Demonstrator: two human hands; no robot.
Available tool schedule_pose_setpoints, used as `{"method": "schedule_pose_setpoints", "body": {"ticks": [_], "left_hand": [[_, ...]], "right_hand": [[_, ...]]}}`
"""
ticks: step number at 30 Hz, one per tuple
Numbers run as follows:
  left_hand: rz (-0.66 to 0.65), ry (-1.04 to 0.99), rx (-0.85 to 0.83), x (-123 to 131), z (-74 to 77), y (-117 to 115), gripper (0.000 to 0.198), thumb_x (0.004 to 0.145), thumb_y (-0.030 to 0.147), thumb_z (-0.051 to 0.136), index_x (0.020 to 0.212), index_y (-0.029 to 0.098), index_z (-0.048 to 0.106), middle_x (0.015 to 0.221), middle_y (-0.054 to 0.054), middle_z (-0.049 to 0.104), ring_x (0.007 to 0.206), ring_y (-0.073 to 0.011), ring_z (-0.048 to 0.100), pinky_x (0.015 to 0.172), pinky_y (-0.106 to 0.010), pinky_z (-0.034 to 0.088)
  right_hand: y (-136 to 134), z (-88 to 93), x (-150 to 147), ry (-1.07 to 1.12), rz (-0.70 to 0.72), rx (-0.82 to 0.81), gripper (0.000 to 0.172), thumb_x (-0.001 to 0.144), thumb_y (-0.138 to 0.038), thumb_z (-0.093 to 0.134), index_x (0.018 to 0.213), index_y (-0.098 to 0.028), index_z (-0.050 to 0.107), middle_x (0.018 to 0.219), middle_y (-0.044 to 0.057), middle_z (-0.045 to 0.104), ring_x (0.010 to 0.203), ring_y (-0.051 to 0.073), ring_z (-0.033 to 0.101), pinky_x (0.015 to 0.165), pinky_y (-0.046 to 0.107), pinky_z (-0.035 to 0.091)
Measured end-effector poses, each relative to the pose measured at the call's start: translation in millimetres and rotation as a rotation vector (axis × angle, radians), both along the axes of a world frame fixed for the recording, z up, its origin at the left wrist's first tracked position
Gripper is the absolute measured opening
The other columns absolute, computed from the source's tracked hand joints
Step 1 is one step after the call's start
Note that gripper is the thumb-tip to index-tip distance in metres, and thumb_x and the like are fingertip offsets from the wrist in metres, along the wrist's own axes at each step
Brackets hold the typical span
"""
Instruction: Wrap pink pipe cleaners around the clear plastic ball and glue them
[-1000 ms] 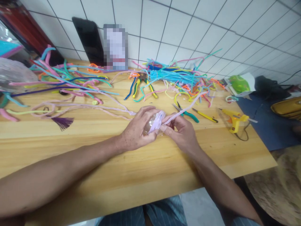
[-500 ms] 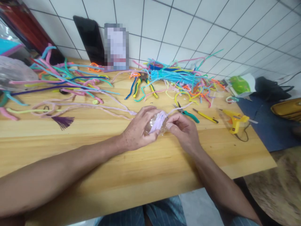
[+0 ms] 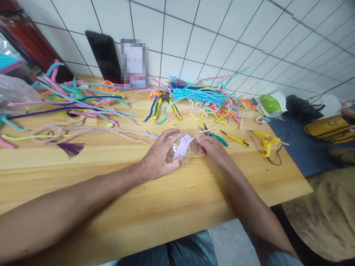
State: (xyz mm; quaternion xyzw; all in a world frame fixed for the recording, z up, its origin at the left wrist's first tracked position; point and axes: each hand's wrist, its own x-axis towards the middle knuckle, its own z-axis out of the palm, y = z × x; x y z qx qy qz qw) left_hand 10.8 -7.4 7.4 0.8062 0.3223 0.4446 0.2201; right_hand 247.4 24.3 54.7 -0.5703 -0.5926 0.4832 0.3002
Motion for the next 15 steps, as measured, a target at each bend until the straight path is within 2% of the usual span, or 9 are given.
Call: {"method": "schedule_pose_setpoints", "body": {"ticks": [3, 6, 9, 12, 15], "left_hand": [[0.0, 0.007, -0.014, 0, -0.7, -1, 0.073, 0.089, 0.021, 0.07, 0.158, 0.026, 0.045, 0.156, -0.018, 0.052, 0.15, -0.0355, 0.052, 0.126, -0.059, 0.047], [-0.008, 0.016, -0.02, 0, -0.6, -2, 0.074, 0.089, 0.021, 0.071, 0.159, 0.026, 0.044, 0.156, -0.017, 0.053, 0.15, -0.0354, 0.052, 0.126, -0.059, 0.047], [-0.002, 0.008, -0.02, 0, -0.9, -2, 0.073, 0.089, 0.021, 0.071, 0.158, 0.026, 0.045, 0.155, -0.017, 0.053, 0.149, -0.0346, 0.053, 0.126, -0.057, 0.048], [0.0, -0.001, -0.016, 1, -1.4, -1, 0.071, 0.09, 0.021, 0.07, 0.156, 0.025, 0.046, 0.155, -0.018, 0.053, 0.15, -0.0345, 0.053, 0.127, -0.057, 0.047], [-0.001, 0.001, -0.016, 1, -1.6, 0, 0.069, 0.091, 0.021, 0.07, 0.156, 0.024, 0.047, 0.155, -0.018, 0.053, 0.15, -0.0343, 0.052, 0.127, -0.056, 0.048]], "right_hand": [[3, -10.3, -10, 0.087, -0.032, -0.022, 0.071, 0.073, -0.091, 0.074, 0.061, -0.023, 0.058, 0.051, -0.004, 0.05, 0.047, 0.011, 0.042, 0.045, 0.027, 0.03], [7, -13.9, -16, 0.293, -0.102, -0.092, 0.063, 0.065, -0.078, 0.089, 0.07, -0.022, 0.06, 0.058, -0.007, 0.051, 0.048, 0.008, 0.039, 0.044, 0.024, 0.026], [8, -7.4, -14, 0.471, -0.15, -0.146, 0.058, 0.058, -0.062, 0.1, 0.079, -0.021, 0.065, 0.066, -0.007, 0.056, 0.051, 0.006, 0.04, 0.044, 0.021, 0.026], [4, 4.3, -8, 0.528, -0.156, -0.13, 0.056, 0.059, -0.06, 0.101, 0.081, -0.021, 0.068, 0.069, -0.006, 0.059, 0.053, 0.006, 0.044, 0.045, 0.02, 0.031], [-4, 13.8, -5, 0.525, -0.103, -0.071, 0.051, 0.064, -0.057, 0.101, 0.082, -0.021, 0.07, 0.071, -0.004, 0.063, 0.057, 0.008, 0.051, 0.049, 0.021, 0.038]]}}
